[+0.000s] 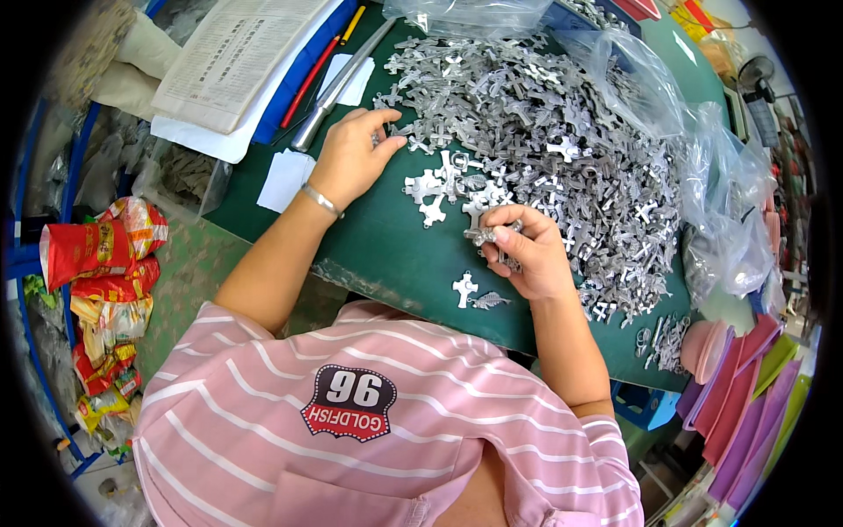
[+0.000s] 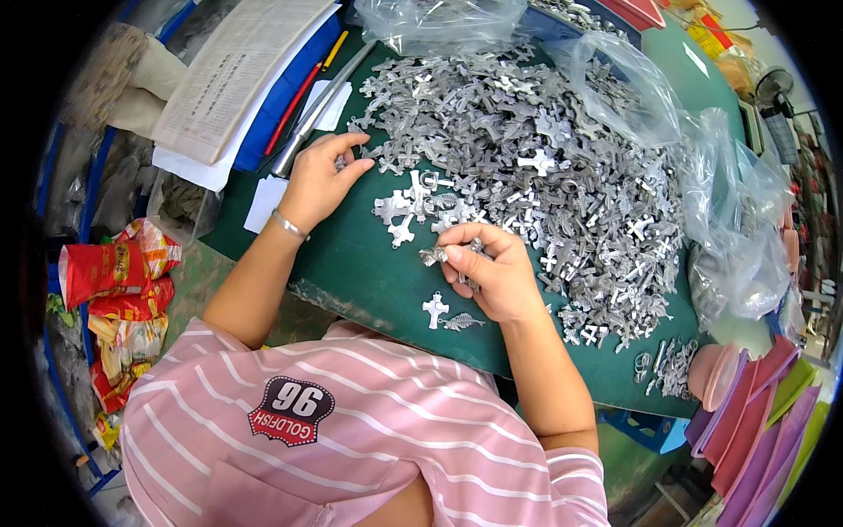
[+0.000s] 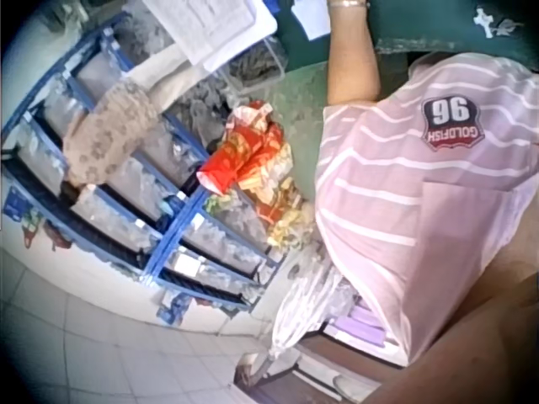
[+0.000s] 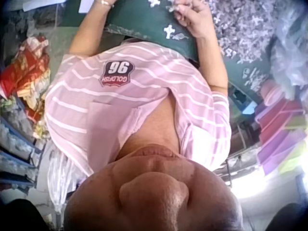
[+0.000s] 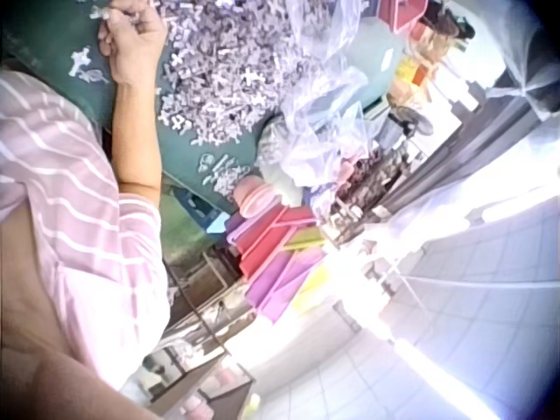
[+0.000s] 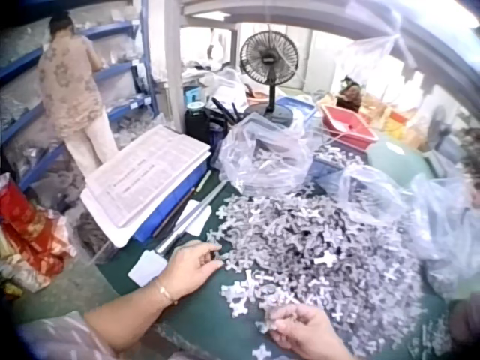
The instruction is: The person sits at a green workbench and assembles small silver metal crosses by hand. They pick up individual cross-shaped pieces and smaller connecting components from a large pile, fit them together, and place the finished units into a clear plastic bag.
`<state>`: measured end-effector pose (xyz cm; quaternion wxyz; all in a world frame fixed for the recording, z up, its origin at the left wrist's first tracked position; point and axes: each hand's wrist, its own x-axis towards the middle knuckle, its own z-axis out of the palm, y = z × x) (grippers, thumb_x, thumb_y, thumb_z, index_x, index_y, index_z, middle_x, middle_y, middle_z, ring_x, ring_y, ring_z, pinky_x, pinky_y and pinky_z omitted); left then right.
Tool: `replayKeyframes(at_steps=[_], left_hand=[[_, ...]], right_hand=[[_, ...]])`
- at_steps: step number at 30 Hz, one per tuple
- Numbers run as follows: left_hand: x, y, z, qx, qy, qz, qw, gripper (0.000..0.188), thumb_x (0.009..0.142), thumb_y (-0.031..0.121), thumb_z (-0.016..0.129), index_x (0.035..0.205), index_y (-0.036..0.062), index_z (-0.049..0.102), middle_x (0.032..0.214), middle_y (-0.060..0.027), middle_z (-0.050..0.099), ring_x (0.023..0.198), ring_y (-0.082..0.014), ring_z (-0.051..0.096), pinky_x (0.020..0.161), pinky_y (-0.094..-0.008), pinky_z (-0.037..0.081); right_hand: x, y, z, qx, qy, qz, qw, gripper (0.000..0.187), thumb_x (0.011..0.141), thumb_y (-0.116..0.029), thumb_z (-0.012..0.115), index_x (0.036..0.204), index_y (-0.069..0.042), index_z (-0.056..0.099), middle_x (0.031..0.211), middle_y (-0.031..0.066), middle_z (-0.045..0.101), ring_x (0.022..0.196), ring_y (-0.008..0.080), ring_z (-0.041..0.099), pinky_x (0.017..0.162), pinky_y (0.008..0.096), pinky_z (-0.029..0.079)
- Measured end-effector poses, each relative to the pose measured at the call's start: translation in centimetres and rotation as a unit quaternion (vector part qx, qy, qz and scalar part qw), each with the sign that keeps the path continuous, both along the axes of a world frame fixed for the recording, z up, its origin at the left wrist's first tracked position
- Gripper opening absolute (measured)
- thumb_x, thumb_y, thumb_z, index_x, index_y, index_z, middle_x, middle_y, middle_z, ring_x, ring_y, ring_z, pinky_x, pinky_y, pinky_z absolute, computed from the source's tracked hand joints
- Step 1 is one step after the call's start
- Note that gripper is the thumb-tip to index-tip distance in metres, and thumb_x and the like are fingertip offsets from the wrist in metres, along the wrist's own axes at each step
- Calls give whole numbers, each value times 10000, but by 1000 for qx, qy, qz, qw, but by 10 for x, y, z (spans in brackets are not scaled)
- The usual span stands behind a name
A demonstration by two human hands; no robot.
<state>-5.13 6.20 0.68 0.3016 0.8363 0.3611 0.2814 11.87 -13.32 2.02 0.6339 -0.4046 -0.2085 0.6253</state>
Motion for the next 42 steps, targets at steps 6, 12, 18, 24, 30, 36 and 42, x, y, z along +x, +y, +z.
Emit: replayKeyframes(at_steps=[6,12,18,24,30,36,42], left_hand=[[6,5,-6,42,63,-38,996,151,716,117,687,809,17,622,762,-105,585,673,-230,584,632,-316,469],[-4,-26,3,-263,15,-84,961,102,741,64,682,802,16,616,676,10,574,584,-61,504,529,-208,417],[4,-62,13,-590,-167,-158,774,120,768,7,661,765,29,543,859,-77,558,577,-65,481,429,-171,332],[20,-84,15,-676,-252,-123,681,160,823,54,619,973,15,580,806,-47,562,587,-51,488,429,-172,336],[25,-85,12,-682,-233,-88,688,191,863,103,587,1029,10,578,784,-45,589,658,-91,572,459,-192,407],[28,-97,16,-592,-260,-70,760,176,833,68,618,993,4,582,830,-84,625,718,-127,610,470,-213,436],[24,-99,16,-520,-290,-73,800,163,798,35,653,949,-8,607,816,-87,629,653,-105,577,458,-208,427]], right_hand=[[1,-22,1,48,-30,-59,997,134,803,23,620,930,12,581,928,124,578,621,119,526,447,196,386],[3,-31,0,82,-54,-69,993,158,792,50,614,931,-2,560,961,134,576,619,100,516,453,187,386],[11,-46,-14,119,236,-69,962,156,811,-28,582,966,-23,567,931,129,514,646,152,504,433,213,392],[15,-60,-24,151,335,-71,927,182,839,-86,532,1006,-24,569,905,131,483,714,212,504,455,242,420],[33,-53,-6,92,139,-106,980,106,826,-55,564,915,1,550,958,185,558,689,199,588,366,180,372],[39,-2,19,-28,-513,-127,849,108,795,-73,638,883,-14,618,713,35,592,614,108,558,503,241,433],[27,45,33,-61,-828,-97,550,169,755,-164,655,868,-41,631,779,114,609,731,311,614,613,393,492]])
